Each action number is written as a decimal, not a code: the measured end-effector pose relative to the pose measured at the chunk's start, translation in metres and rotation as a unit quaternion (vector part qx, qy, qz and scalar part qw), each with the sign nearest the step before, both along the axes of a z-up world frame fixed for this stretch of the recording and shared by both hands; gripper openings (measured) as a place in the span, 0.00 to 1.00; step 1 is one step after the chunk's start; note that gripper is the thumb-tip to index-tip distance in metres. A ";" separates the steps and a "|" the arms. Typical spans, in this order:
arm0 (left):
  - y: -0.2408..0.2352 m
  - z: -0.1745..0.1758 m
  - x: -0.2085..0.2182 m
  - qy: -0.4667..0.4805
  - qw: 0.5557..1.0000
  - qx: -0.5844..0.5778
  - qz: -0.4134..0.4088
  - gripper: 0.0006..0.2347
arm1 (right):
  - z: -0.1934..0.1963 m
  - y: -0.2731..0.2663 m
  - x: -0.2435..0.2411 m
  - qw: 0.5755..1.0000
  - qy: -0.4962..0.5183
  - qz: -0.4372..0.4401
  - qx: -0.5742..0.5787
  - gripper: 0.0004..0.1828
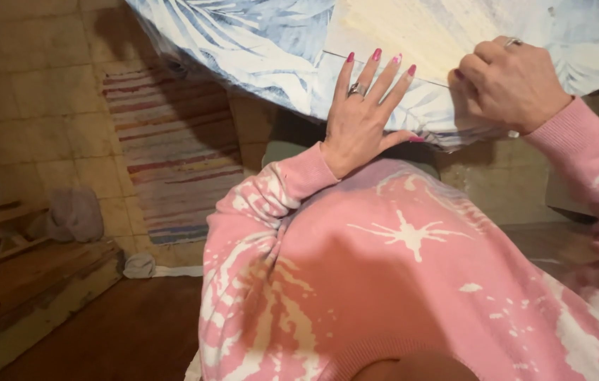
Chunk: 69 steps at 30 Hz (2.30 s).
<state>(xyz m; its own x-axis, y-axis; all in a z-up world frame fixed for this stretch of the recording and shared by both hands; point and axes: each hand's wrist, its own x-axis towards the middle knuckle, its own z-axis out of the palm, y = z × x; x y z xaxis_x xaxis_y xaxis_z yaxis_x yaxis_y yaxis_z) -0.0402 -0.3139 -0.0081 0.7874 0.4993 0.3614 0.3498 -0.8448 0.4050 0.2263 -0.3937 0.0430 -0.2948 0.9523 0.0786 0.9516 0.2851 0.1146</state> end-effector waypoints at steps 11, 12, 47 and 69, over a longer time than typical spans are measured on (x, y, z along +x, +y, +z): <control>0.001 -0.001 -0.003 0.017 0.999 -0.029 -0.017 0.39 | -0.007 0.112 -0.056 0.988 0.090 0.124 0.021 0.07; 0.001 0.001 -0.001 0.035 0.999 -0.035 -0.015 0.39 | -0.012 0.126 -0.059 0.988 0.107 0.078 -0.074 0.08; 0.001 0.033 0.005 -0.005 0.999 -0.024 0.040 0.36 | 0.023 -0.010 -0.013 0.977 0.212 0.010 -0.005 0.06; -0.013 0.019 0.009 -0.275 0.933 -0.231 0.006 0.15 | -0.006 -0.010 -0.057 0.874 0.481 -0.067 -0.038 0.12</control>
